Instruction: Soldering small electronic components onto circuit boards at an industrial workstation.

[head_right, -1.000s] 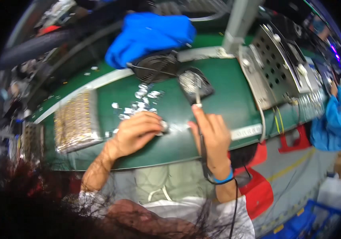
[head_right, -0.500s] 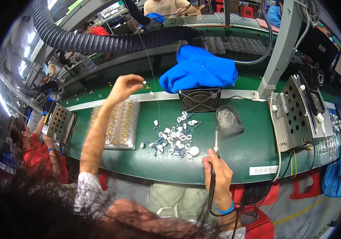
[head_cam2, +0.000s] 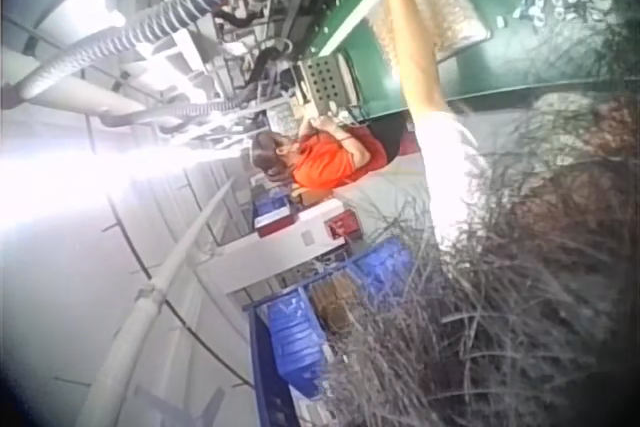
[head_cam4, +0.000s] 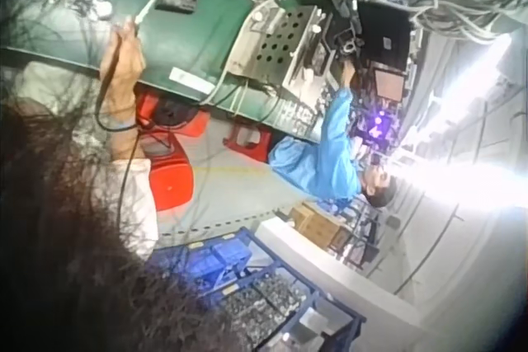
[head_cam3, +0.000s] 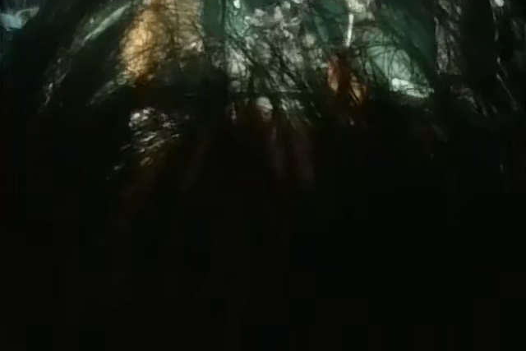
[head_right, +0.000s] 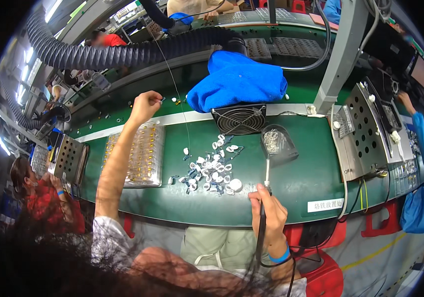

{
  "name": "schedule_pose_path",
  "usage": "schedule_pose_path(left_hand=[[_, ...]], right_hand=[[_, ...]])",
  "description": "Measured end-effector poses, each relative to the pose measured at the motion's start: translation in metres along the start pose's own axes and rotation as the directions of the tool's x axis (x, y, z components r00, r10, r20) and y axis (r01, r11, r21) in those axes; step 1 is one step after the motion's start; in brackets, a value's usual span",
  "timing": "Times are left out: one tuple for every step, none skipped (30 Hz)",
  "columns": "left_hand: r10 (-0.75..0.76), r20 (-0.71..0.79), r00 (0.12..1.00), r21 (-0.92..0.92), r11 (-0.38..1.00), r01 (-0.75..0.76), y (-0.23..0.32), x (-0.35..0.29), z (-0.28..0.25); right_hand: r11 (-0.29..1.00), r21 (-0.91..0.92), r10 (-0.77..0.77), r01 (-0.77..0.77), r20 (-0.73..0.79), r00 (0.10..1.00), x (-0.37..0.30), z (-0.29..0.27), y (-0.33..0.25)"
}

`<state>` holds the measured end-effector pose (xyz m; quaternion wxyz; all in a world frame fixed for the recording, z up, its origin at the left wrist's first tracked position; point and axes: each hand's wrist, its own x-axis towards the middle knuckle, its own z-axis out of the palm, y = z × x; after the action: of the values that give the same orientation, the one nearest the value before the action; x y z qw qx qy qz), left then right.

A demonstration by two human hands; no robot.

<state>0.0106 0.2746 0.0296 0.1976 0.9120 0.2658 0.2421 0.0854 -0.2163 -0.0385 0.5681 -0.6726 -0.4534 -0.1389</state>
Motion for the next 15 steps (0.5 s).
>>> schedule_pose_path(left_hand=[[0.000, -0.024, 1.000, -0.062, 0.998, -0.002, 0.018, -0.018, -0.013], [0.015, -0.026, 1.000, -0.144, 0.989, -0.018, 0.041, -0.030, -0.014], [0.036, -0.049, 0.998, -0.217, 0.975, -0.046, 0.069, -0.047, -0.016], [0.053, -0.066, 0.996, -0.302, 0.951, -0.070, 0.095, -0.064, -0.013], [0.114, -0.079, 0.990, -0.384, 0.913, -0.136, 0.115, -0.082, -0.009], [0.162, -0.103, 0.981, -0.453, 0.871, -0.191, 0.132, -0.101, -0.008], [0.279, -0.095, 0.956, -0.402, 0.868, -0.293, 0.146, -0.117, -0.004], [0.393, -0.080, 0.916, -0.364, 0.844, -0.394, 0.160, -0.132, 0.000], [0.445, -0.024, 0.895, -0.386, 0.822, -0.418, 0.176, -0.143, 0.003], [0.468, 0.019, 0.883, -0.432, 0.801, -0.415, 0.185, -0.153, 0.012], [0.497, 0.055, 0.866, -0.475, 0.776, -0.415, 0.193, -0.158, 0.022], [0.515, 0.094, 0.852, -0.486, 0.771, -0.412, 0.199, -0.163, 0.030], [0.513, 0.103, 0.852, -0.508, 0.764, -0.398, 0.200, -0.166, 0.040], [0.530, 0.106, 0.841, -0.518, 0.751, -0.408, 0.199, -0.167, 0.049], [0.548, 0.106, 0.830, -0.526, 0.739, -0.421, 0.199, -0.167, 0.056]], right_hand=[[0.999, 0.022, -0.030, 0.030, -0.020, 0.999, 0.001, 0.003, 0.000], [1.000, -0.001, -0.010, 0.010, -0.028, 1.000, 0.001, 0.000, -0.002], [1.000, -0.006, -0.019, 0.019, 0.009, 1.000, -0.001, -0.002, 0.000], [0.999, -0.024, -0.021, 0.022, 0.052, 0.998, -0.003, -0.007, 0.000], [1.000, 0.016, -0.027, 0.026, 0.052, 0.998, -0.007, -0.006, 0.003], [1.000, 0.001, -0.030, 0.030, 0.096, 0.995, -0.001, -0.008, -0.004], [0.999, -0.021, -0.023, 0.026, 0.145, 0.989, 0.005, -0.007, -0.012], [0.999, 0.021, -0.042, 0.040, 0.091, 0.995, 0.008, -0.001, -0.016], [0.997, 0.039, -0.065, 0.063, 0.068, 0.996, 0.011, 0.004, -0.014], [0.995, 0.059, -0.085, 0.083, 0.045, 0.995, 0.009, 0.009, -0.013], [0.996, 0.073, -0.047, 0.043, 0.050, 0.998, 0.007, 0.011, -0.009], [0.998, 0.060, -0.020, 0.018, 0.040, 0.999, 0.007, 0.012, -0.008], [0.999, 0.047, 0.004, -0.005, 0.029, 1.000, 0.007, 0.012, -0.008], [0.999, 0.030, 0.016, -0.017, 0.033, 0.999, 0.008, 0.012, -0.008], [0.999, 0.019, 0.026, -0.027, 0.038, 0.999, 0.008, 0.011, -0.009]])
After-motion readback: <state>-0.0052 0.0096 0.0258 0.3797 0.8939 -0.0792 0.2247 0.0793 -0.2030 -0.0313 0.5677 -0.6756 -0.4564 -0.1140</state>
